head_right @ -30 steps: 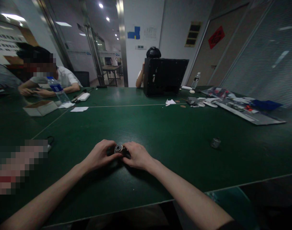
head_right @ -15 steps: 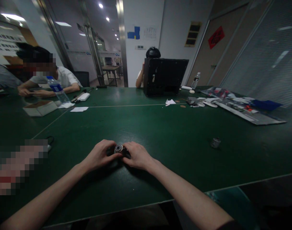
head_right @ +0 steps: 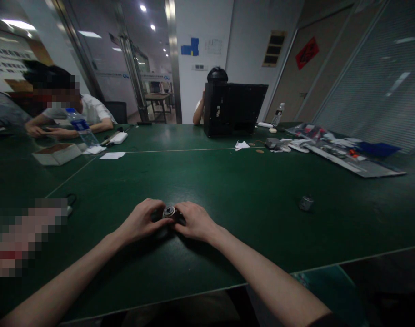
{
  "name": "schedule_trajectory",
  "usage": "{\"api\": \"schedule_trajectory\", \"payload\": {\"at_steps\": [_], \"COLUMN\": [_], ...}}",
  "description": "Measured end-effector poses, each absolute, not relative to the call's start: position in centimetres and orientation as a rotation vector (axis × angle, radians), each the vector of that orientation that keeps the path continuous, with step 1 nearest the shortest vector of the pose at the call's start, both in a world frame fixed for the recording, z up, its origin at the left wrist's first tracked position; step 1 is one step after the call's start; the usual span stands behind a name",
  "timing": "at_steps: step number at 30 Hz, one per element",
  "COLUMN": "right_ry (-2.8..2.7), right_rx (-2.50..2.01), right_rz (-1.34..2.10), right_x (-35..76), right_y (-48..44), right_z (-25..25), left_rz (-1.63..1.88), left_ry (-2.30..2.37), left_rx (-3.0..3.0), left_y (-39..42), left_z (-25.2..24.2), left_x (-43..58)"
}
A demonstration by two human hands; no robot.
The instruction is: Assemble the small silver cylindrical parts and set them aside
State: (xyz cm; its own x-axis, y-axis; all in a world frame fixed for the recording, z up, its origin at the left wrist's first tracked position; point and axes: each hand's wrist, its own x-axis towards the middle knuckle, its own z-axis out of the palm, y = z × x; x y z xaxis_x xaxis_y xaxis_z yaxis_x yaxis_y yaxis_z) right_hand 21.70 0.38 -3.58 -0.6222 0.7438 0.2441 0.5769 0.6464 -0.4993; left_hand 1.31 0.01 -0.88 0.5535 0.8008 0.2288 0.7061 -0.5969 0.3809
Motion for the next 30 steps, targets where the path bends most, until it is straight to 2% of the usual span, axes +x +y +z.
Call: {"api": "schedule_trajectory", "payload": {"at_steps": [30], "right_ry": [-2.417], "right_rx": [-1.035], "right_rz": [0.518], "right_x": [21.75], "right_y": [0.5], "right_z": [-3.96], "left_rz": [0.576], "left_ry": [1.207], "left_rx": [2.524], "left_y": [-0.03], "left_z": [-1.04], "left_x": [1.09]}}
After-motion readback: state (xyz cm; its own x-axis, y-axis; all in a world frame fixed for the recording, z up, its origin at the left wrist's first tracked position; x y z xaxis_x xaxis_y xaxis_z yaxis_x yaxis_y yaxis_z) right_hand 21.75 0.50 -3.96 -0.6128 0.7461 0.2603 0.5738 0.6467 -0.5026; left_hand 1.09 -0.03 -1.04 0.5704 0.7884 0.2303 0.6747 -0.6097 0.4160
